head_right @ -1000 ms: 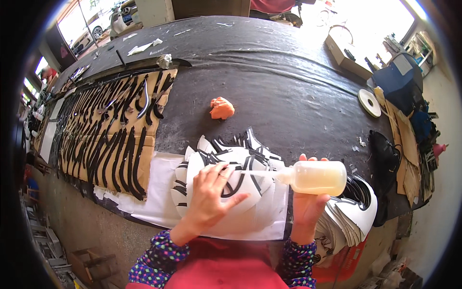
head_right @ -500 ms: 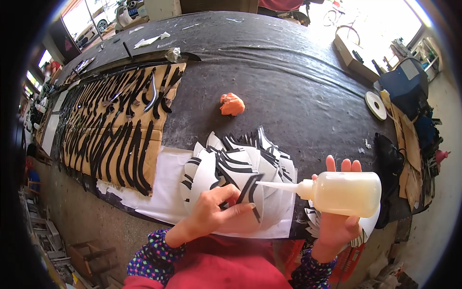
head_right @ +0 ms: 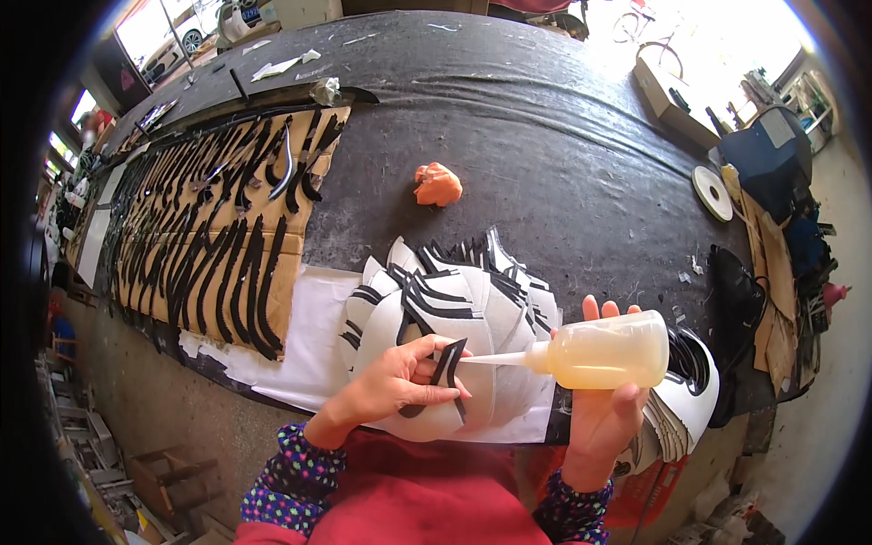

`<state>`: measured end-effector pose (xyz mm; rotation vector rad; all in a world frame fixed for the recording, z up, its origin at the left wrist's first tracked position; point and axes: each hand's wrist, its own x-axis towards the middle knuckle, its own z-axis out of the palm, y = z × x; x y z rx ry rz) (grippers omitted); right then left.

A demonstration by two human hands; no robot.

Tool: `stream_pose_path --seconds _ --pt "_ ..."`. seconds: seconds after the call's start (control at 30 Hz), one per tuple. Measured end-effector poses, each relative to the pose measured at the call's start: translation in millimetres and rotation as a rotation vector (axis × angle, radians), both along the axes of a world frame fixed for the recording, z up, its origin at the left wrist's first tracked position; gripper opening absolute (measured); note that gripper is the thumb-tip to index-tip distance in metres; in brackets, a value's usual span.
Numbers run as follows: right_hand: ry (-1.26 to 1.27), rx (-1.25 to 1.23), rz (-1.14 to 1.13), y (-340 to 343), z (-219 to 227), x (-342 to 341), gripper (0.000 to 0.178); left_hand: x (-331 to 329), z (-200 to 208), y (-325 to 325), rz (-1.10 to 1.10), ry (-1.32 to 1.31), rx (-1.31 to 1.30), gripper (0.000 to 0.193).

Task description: Applying adhesive to shoe upper components and attaching decorative black strips onto white base materials.

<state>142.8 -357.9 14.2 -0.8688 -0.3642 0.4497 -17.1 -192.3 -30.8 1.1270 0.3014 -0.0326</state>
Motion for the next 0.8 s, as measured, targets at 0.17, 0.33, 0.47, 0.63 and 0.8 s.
stream_pose_path --seconds 0.17,0.33,0.47,0.63,0.8 --pt "0.084 -0.018 -0.046 -5 -5 -1 0.091 -1 0 -2 0.026 -0.021 -0.034 0.043" --pt "0.014 -0.026 -0.020 -17 -22 -4 0.089 -1 -2 1 0.013 -0.050 -0.037 0.042" --pt "0.064 0.063 0.005 -16 -26 -9 0.090 0 -2 2 -0.016 -0.028 -0.025 0.041" --pt "0.061 0.014 0.034 -13 -19 -9 0.090 1 -4 8 -0.062 -0.052 -0.019 0.039" --pt "-0.025 0.013 -0.003 -16 -31 -8 0.087 -1 -6 5 -0.030 -0.054 -0.066 0.038"
